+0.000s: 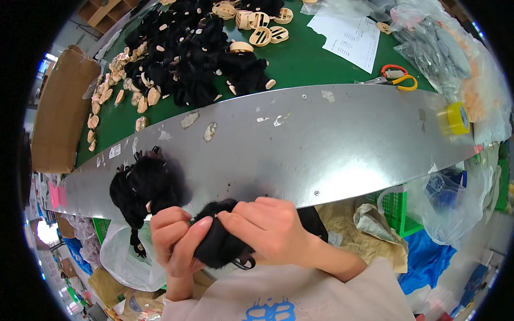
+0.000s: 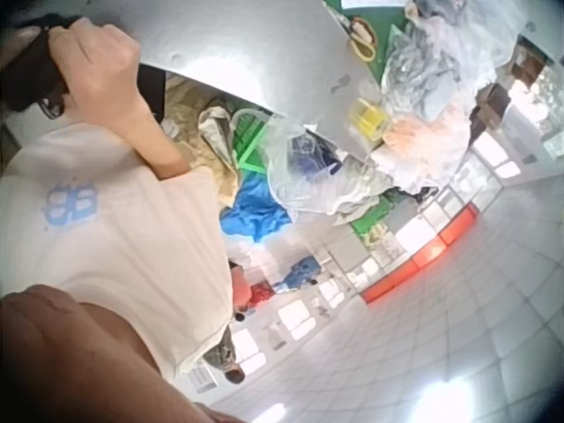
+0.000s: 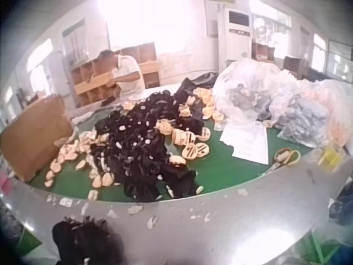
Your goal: The person repeatedly picks up small black plush toys and wooden circular parts, inserts the wooden pieces into the plush bodies, and places the assembled toys on the table. The process is repeated for multiple units.
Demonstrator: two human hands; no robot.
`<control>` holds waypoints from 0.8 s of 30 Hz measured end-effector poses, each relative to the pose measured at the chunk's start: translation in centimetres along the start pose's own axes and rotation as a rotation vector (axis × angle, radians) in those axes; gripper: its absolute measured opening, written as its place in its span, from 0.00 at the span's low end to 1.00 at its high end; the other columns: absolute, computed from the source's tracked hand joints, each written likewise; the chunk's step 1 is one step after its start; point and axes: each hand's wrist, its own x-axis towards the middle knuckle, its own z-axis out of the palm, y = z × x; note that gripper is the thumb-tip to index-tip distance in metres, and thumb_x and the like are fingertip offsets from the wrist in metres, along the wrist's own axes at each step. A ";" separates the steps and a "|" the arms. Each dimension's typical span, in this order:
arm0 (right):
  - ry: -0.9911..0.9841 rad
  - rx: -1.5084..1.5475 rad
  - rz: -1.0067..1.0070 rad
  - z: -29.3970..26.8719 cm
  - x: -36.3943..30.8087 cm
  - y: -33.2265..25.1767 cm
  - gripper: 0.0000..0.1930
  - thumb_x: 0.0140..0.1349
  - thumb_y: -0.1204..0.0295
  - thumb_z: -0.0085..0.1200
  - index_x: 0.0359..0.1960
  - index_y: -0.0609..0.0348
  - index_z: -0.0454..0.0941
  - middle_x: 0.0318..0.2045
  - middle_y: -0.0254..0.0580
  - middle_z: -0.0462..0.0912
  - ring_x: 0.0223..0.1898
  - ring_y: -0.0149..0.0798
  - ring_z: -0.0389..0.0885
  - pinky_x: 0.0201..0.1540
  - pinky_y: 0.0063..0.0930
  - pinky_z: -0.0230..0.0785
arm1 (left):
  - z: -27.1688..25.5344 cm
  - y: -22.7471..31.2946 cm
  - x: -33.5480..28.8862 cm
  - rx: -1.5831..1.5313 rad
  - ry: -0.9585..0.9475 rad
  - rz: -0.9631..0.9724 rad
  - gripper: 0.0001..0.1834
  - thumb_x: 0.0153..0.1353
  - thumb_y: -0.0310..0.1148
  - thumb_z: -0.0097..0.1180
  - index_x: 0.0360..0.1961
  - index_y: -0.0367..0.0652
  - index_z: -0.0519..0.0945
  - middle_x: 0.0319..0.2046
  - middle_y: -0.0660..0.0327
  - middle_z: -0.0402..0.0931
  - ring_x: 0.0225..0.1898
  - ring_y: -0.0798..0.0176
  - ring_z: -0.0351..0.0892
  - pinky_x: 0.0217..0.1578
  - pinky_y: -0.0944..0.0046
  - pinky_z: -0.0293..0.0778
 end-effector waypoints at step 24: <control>0.007 0.267 0.111 -0.7 -0.1 1.0 0.12 0.52 0.71 0.63 0.38 0.62 0.82 0.46 0.49 0.77 0.45 0.44 0.78 0.45 0.33 0.72 | 2.4 -1.2 -2.5 -0.338 0.250 -0.234 0.20 0.51 0.31 0.70 0.43 0.39 0.76 0.40 0.51 0.75 0.37 0.54 0.77 0.33 0.62 0.74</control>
